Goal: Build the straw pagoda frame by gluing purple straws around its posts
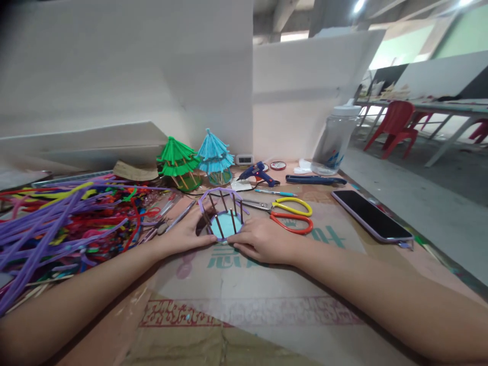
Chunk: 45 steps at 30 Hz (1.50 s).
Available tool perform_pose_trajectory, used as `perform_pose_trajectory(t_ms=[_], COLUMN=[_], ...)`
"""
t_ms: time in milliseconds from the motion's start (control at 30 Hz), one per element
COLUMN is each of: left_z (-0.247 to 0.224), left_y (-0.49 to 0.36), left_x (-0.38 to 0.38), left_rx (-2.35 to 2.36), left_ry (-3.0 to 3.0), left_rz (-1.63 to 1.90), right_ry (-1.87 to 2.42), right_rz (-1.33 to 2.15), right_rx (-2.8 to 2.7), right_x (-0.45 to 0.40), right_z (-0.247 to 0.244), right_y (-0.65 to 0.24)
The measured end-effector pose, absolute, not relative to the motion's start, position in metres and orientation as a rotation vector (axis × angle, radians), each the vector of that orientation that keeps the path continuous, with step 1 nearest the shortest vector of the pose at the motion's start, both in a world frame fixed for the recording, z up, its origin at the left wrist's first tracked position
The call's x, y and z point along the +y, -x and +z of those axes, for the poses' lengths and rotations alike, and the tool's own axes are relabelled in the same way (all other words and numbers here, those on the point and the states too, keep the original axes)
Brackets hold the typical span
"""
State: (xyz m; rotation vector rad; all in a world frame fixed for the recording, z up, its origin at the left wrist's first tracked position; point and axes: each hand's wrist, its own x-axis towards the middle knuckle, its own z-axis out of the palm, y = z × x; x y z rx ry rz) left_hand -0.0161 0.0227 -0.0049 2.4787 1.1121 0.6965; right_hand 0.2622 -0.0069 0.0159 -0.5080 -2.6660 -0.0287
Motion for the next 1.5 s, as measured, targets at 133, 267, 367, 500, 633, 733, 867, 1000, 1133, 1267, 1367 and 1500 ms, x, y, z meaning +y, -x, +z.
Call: perform_pose_trajectory(t_ms=[133, 267, 367, 500, 633, 733, 867, 1000, 1133, 1267, 1367, 1500], left_z=[-0.007, -0.009, -0.01, -0.01, -0.012, -0.014, -0.015, -0.01, -0.004, -0.004, 0.002, 0.044], left_y=[0.015, 0.013, 0.013, 0.014, 0.015, 0.014, 0.014, 0.013, 0.009, 0.009, 0.019, 0.029], left_x=[0.023, 0.026, 0.028, 0.028, 0.029, 0.029, 0.028, 0.026, 0.021, 0.02, 0.021, 0.011], left_rx=[1.131, 1.12, 1.115, 1.122, 1.143, 1.139, 1.169, 1.126, 1.129, 1.194, 1.228, 1.145], left_ry=[-2.499, -2.512, -2.53, -2.549, -2.521, -2.515, -2.522, -2.542, -2.531, -2.473, -2.377, -2.263], left_rz=[0.702, 0.728, 0.744, 0.722, 0.699, 0.708, 0.718, 0.731, 0.737, 0.71, 0.901, 1.477], right_ry=[0.474, 0.396, 0.452, 0.934, 1.299, 1.331, 1.4, 1.461, 1.446, 1.351, 1.111, 0.981], right_rz=[-0.1, -0.267, -0.356, -0.27, -0.042, 0.002, 0.07, 0.159, 0.313, 0.446, 0.534, 0.41], right_rx=[-2.662, -2.661, -2.59, -2.386, -2.383, -2.422, -2.403, -2.32, -2.153, -1.92, -1.772, -1.957], right_x=[-0.007, -0.011, -0.011, 0.003, 0.018, 0.021, 0.028, 0.04, 0.049, 0.049, 0.039, 0.006], right_z=[0.011, 0.013, 0.024, 0.038, 0.029, 0.02, 0.017, 0.017, 0.022, 0.041, 0.063, 0.097], right_y=[-0.261, -0.26, -0.268, -0.285, -0.291, -0.284, -0.269, -0.26, -0.269, -0.29, -0.304, -0.306])
